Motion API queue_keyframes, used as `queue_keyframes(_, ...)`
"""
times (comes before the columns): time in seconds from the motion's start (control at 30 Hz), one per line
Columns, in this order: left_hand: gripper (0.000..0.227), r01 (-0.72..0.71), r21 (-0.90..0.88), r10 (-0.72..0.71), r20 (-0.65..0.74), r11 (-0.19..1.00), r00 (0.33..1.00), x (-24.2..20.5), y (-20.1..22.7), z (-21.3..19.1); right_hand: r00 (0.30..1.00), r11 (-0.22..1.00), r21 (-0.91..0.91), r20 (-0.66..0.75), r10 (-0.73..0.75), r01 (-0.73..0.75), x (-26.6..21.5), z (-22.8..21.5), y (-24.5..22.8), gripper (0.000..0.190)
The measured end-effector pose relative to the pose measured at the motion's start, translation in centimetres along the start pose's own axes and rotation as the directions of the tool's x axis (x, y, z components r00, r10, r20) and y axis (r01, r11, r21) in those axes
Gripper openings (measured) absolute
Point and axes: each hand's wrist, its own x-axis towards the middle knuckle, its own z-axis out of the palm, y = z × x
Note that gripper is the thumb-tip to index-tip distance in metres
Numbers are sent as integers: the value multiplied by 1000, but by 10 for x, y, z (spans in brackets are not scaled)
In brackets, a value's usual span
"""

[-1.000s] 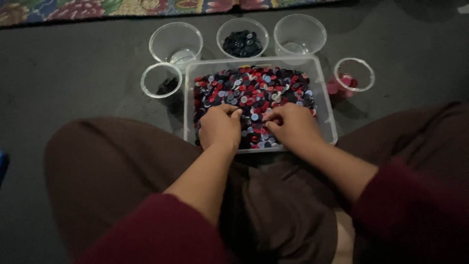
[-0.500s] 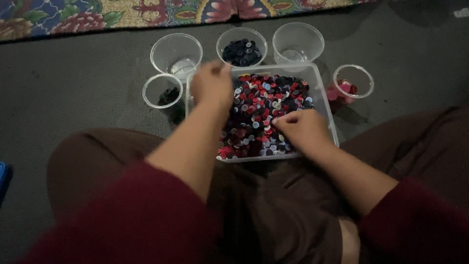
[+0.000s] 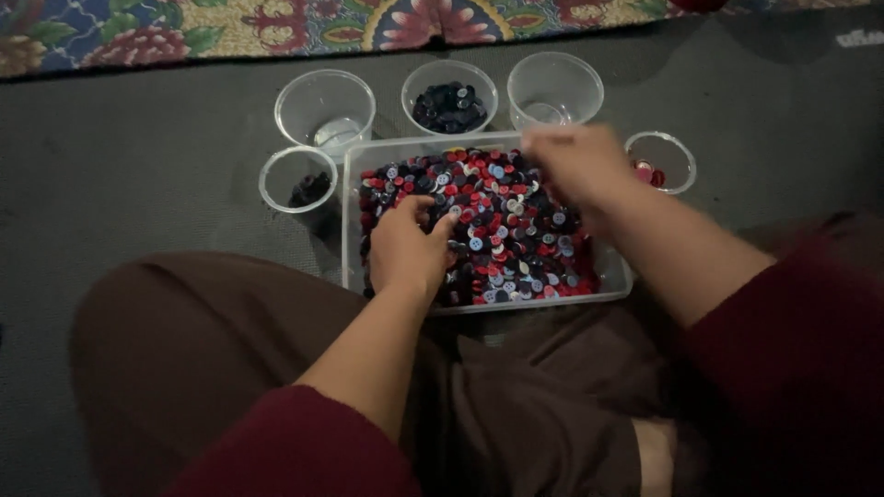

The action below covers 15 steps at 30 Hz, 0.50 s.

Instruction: Sorting a variety of small buttons from a central container into separate plastic cups based on their characteristics.

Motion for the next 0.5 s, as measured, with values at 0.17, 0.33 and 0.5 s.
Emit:
queue_keyframes(0.17, 33, -45, 25, 45, -14, 999, 999, 9, -5, 6, 998, 982, -183, 53, -27, 36, -5, 14, 52, 24)
queue_keyframes(0.33, 29, -66, 18, 67, -18, 998, 998, 18, -10, 11, 991, 976, -193, 107, -82, 102, -19, 27, 31, 28)
queue_keyframes(0.5, 26, -74, 21, 74, -18, 997, 997, 18, -10, 13, 965, 904, -347, 163, -204, 250, -20, 31, 31, 24)
